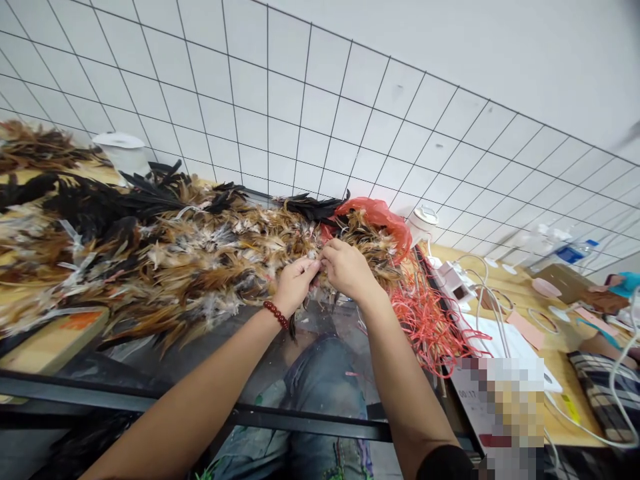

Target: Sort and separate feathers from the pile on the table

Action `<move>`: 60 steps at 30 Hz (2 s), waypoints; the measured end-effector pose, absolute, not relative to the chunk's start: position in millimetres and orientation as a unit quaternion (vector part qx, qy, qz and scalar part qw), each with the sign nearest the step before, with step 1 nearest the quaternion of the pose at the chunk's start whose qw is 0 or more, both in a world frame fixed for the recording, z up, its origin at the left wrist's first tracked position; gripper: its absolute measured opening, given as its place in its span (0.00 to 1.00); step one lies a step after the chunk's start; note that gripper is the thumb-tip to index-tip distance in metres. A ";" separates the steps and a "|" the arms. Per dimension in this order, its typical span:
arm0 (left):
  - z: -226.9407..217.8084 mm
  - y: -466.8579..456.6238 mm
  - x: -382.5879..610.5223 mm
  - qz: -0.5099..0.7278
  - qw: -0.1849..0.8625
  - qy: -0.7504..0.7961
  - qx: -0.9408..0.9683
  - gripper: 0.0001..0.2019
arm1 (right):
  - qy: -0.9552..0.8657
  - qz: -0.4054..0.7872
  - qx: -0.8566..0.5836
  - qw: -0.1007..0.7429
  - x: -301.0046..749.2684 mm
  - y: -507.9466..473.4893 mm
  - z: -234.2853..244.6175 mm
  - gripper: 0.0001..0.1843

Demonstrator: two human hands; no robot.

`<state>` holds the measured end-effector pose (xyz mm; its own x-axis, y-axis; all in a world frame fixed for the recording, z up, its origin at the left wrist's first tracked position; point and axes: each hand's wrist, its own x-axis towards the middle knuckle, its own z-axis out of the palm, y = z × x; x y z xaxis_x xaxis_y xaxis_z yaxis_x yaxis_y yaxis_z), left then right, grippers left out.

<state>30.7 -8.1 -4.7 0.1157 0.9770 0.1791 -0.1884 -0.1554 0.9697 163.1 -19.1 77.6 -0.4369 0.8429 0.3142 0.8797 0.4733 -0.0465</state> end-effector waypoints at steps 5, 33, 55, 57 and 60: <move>3.0 -10.7 32.5 0.556 0.654 0.336 0.388 0.17 | -0.843 -0.097 -0.501 0.169 162.4 -19.8 77.2 0.10; 3.4 -11.1 24.8 0.626 0.272 0.464 0.565 0.04 | -0.838 0.067 -0.452 0.297 160.3 -5.6 60.9 0.15; -7.0 -4.6 30.8 0.645 0.382 0.445 0.490 0.04 | -0.813 0.016 -0.498 0.301 157.1 -16.7 68.1 0.11; -6.8 -0.5 29.7 0.657 0.401 0.448 0.454 0.03 | -0.815 -0.039 -0.511 0.271 150.5 -22.0 68.4 0.12; -3.6 3.7 26.7 0.678 0.411 0.456 0.405 0.03 | -0.812 -0.065 -0.533 0.230 144.2 -25.6 67.2 0.13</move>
